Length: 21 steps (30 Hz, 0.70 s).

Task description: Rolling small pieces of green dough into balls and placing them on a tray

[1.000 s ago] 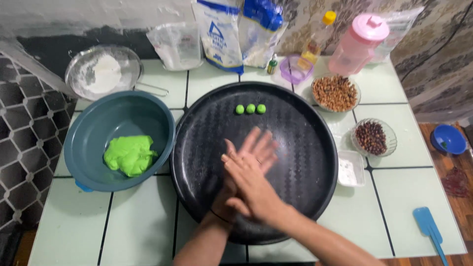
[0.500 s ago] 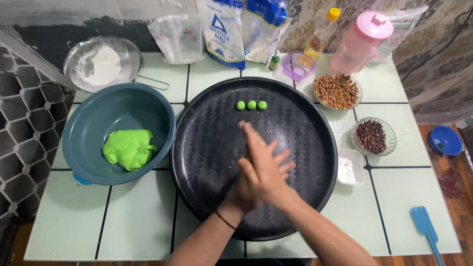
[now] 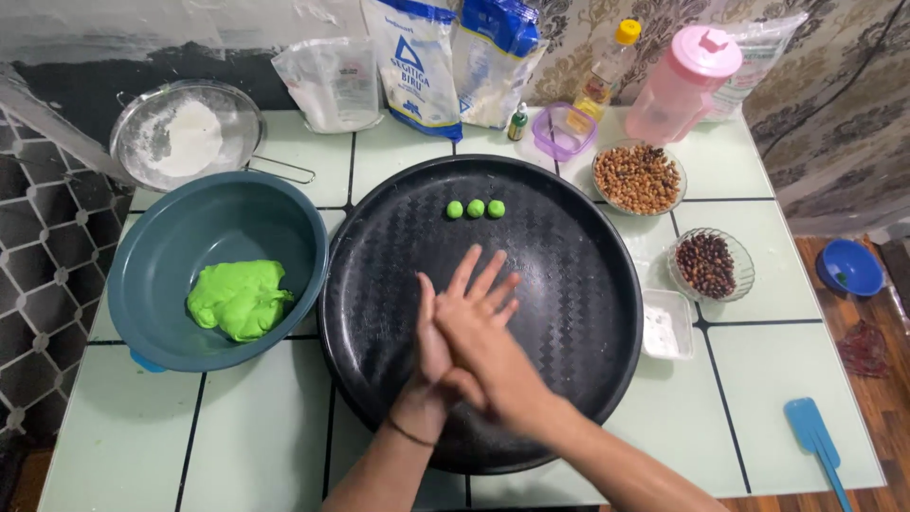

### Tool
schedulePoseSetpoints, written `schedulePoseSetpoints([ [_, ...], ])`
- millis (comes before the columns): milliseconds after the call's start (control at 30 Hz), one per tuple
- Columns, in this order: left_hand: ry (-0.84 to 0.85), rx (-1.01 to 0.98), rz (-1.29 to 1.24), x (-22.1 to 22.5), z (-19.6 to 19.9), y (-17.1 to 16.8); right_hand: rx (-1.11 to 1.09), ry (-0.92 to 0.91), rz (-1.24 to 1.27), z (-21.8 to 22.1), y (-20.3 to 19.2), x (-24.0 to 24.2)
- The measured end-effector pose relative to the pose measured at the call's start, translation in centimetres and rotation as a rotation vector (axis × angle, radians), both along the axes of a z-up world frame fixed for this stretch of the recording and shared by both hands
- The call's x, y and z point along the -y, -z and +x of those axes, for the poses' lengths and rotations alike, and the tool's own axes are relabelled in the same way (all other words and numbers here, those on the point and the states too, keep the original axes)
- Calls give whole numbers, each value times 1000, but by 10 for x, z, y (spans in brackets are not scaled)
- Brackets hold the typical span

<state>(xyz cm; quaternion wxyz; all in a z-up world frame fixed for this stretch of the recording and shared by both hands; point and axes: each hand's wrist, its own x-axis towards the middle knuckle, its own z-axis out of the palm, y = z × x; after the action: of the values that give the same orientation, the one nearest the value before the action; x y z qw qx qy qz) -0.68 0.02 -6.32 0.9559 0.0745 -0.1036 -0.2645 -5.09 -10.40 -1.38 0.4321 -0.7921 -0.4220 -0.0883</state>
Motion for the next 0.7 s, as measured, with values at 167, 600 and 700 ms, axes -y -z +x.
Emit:
schedulePoseSetpoints([
  [167, 222, -340, 451, 48, -28, 29, -156, 251, 75, -1, -5, -6],
  [600, 111, -255, -143, 34, -16, 32, -22, 120, 29, -22, -13, 1],
  [700, -173, -84, 415, 23, -26, -35, -142, 11, 84, -11, -14, 3],
])
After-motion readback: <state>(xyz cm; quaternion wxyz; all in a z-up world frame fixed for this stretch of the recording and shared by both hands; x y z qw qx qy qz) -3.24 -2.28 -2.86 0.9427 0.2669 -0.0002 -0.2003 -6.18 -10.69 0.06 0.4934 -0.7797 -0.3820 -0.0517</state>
